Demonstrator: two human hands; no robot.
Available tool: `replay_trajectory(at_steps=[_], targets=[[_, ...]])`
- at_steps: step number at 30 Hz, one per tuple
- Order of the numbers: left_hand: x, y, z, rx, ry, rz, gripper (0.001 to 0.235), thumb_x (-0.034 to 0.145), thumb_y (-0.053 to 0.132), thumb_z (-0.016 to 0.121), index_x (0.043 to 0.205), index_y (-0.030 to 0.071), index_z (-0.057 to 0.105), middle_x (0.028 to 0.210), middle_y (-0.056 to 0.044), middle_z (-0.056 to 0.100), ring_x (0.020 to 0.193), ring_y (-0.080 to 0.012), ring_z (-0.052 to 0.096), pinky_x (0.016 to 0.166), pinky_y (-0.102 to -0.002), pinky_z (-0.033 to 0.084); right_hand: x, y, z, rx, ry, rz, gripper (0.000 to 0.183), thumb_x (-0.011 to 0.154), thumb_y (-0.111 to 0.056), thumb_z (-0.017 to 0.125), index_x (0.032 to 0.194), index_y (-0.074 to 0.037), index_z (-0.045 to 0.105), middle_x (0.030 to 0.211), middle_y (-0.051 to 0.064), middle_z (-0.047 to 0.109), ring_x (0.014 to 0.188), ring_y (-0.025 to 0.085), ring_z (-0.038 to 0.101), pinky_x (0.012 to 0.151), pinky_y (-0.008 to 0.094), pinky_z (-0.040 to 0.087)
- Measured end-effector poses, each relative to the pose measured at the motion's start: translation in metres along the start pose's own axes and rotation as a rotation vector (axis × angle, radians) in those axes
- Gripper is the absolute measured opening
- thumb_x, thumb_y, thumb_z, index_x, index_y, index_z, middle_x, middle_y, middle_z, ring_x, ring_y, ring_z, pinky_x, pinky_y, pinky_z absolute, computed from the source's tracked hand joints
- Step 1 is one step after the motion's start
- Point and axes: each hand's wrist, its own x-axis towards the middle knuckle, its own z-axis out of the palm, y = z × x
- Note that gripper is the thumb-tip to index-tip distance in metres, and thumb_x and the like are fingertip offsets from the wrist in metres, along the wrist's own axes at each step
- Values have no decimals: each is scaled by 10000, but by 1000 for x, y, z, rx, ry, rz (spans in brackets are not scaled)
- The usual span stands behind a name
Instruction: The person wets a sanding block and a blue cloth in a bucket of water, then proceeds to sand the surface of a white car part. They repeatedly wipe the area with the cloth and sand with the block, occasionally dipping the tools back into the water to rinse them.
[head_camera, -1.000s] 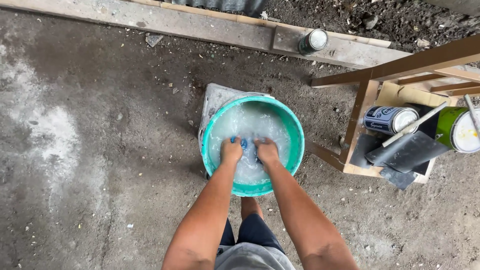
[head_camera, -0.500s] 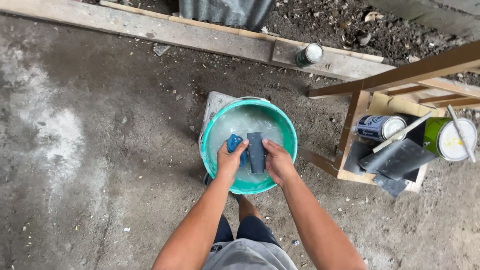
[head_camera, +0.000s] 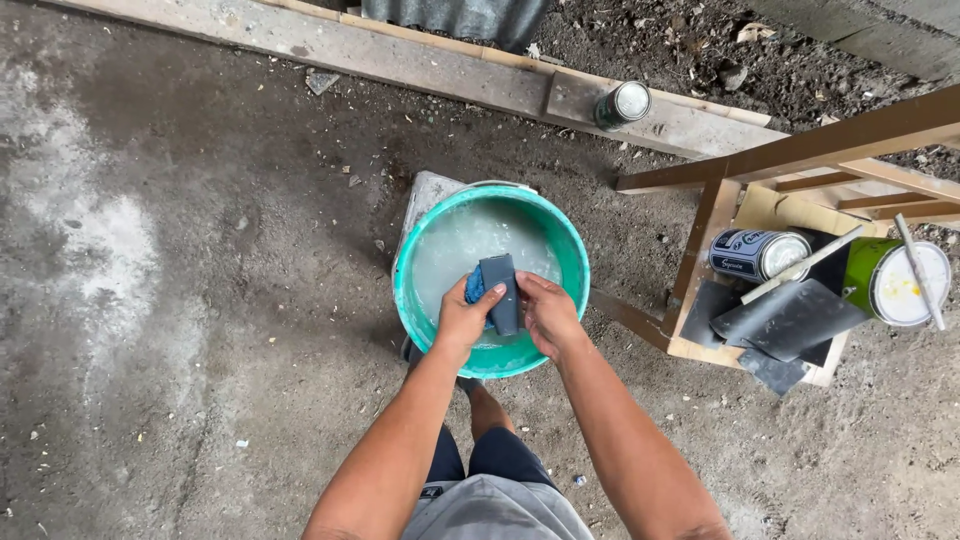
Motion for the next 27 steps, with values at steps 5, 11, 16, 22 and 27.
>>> replay_trajectory(at_steps=[5, 11, 16, 22, 27], targets=[[-6, 15, -3, -24, -85, -78, 270, 908, 173, 787, 1133, 38, 720, 969, 21, 730, 873, -62, 623, 808, -241, 512, 1, 4, -8, -114, -50, -56, 225, 989, -122, 633, 1166, 3, 694, 1023, 71, 744, 893, 140, 702, 820, 313, 590], [-4, 18, -4, -43, -75, -74, 291, 908, 198, 791, 1146, 43, 725, 971, 20, 730, 874, -63, 623, 804, -245, 513, 5, 13, 0, -214, 61, -209, 191, 958, -145, 715, 1067, 12, 731, 939, 51, 749, 811, 108, 679, 747, 270, 561], [-7, 26, -7, -82, -111, -79, 299, 902, 199, 798, 1142, 37, 726, 973, 22, 729, 886, -56, 624, 821, -244, 515, 12, 22, -3, -254, 126, -278, 202, 949, -171, 761, 1029, 15, 750, 915, 31, 751, 798, 63, 651, 715, 218, 531], [-4, 26, -12, -67, -93, -94, 309, 835, 154, 833, 1105, 50, 725, 955, 7, 736, 843, -70, 647, 785, -255, 540, 2, 20, 4, -339, 205, -174, 190, 948, -214, 750, 1049, -53, 747, 831, -16, 691, 683, 80, 550, 518, 241, 389], [6, 14, -16, 90, -46, -75, 265, 838, 126, 851, 1050, 14, 739, 911, -31, 744, 784, -84, 652, 717, -261, 547, -10, 17, 21, -260, 157, -153, 204, 944, -174, 701, 1119, -78, 659, 900, -2, 726, 795, 70, 668, 614, 267, 543]])
